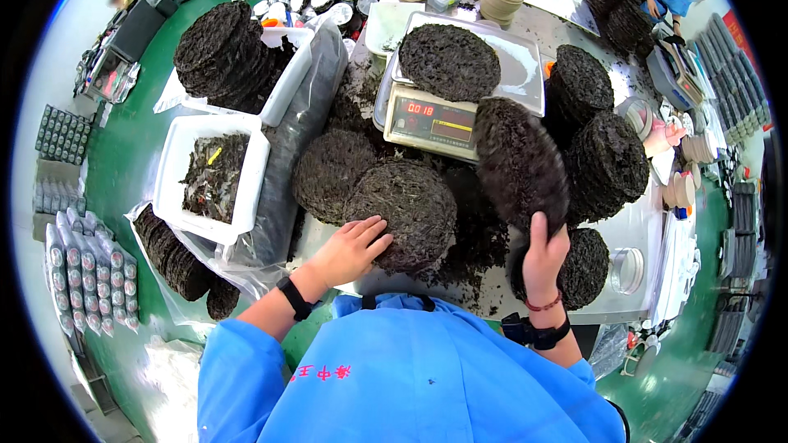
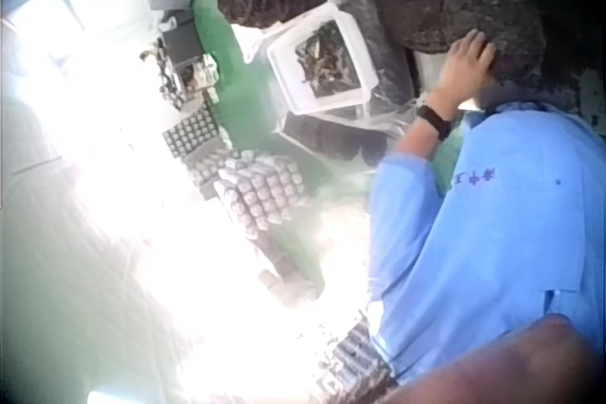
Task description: The person removes compressed tea discs from a large plastic bag, places them onto an electronic scale to check the weight, and stacks them in columns on a work surface.
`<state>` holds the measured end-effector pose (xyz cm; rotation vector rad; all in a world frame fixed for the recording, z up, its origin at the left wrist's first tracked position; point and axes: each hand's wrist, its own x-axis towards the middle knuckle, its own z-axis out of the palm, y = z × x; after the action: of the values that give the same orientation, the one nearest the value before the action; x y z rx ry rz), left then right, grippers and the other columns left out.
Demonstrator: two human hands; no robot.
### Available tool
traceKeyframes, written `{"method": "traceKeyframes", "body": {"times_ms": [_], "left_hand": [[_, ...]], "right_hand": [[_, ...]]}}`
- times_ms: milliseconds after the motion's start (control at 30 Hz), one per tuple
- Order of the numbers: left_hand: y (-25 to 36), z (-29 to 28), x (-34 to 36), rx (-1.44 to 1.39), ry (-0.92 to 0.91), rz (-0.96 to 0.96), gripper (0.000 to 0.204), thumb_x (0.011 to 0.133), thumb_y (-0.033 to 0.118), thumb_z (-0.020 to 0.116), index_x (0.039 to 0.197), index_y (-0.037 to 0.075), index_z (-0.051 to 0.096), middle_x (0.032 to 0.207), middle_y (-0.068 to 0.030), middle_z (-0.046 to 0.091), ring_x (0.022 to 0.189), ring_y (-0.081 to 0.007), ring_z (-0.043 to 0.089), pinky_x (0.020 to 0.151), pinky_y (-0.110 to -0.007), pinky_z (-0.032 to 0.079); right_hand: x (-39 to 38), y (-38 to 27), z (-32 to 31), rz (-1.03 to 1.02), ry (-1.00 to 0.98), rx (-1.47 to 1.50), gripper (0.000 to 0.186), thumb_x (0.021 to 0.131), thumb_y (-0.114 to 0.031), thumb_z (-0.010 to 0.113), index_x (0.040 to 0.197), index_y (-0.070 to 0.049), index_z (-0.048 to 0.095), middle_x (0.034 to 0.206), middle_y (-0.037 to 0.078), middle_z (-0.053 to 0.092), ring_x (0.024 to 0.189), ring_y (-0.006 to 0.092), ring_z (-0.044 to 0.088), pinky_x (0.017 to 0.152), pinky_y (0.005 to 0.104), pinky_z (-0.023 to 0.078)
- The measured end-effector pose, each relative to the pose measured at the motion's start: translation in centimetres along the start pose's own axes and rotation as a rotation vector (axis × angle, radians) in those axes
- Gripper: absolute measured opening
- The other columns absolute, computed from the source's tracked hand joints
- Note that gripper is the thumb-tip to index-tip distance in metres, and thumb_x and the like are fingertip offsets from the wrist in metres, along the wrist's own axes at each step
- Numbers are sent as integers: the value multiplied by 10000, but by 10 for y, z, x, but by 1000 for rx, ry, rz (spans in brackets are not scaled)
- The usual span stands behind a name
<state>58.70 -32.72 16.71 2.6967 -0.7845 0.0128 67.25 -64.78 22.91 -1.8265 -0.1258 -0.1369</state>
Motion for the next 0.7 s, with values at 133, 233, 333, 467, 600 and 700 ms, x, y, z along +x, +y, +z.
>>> {"method": "traceKeyframes", "body": {"times_ms": [133, 233, 333, 467, 600, 700], "left_hand": [[4, -8, 2, 94, 152, 34, 484, 722, 126, 666, 1200, 69, 611, 1268, -142, 592, 1200, -316, 553, 1019, -454, 440], [9, -1, -4, -88, 313, -50, 427, 689, 91, 660, 1115, 61, 669, 1178, -131, 643, 1141, -326, 585, 1009, -464, 449], [9, 15, -10, 21, 338, -54, 394, 662, 67, 661, 1053, 57, 702, 1115, -123, 668, 1101, -336, 603, 1001, -480, 452], [25, 16, -18, -115, 347, -142, 417, 640, 57, 672, 1056, 44, 693, 1130, -135, 651, 1117, -372, 579, 982, -487, 454], [18, -6, -46, -247, 389, -365, 494, 733, 135, 672, 1214, 46, 602, 1249, -147, 574, 1186, -329, 535, 1019, -446, 421], [0, -23, -45, -1034, 637, -810, 561, 891, 241, 622, 1379, 30, 444, 1345, -135, 497, 1226, -254, 500, 1049, -395, 388]], "right_hand": [[4, -27, 19, -912, -179, -432, 344, 810, -71, 592, 1145, -87, 670, 1247, 153, 607, 1173, 321, 568, 1025, 445, 436], [-7, -18, 49, -945, -466, -566, 384, 828, -124, 587, 1210, -118, 633, 1298, 129, 577, 1227, 301, 532, 1060, 461, 404], [-21, 10, 73, -749, -776, -521, 576, 775, -211, 682, 1329, -137, 542, 1352, 128, 525, 1281, 305, 478, 1114, 488, 330], [-19, 23, 80, -837, -665, -544, 463, 806, -179, 643, 1266, -154, 598, 1329, 96, 553, 1252, 284, 512, 1088, 472, 369], [-6, 18, 71, -1045, -584, -629, 349, 885, -175, 535, 1225, -171, 614, 1280, 76, 587, 1216, 259, 540, 1071, 465, 387], [-6, 5, 65, -1223, -491, -589, 284, 923, -181, 542, 1191, -205, 633, 1272, 20, 599, 1204, 207, 550, 1065, 429, 401]]}}
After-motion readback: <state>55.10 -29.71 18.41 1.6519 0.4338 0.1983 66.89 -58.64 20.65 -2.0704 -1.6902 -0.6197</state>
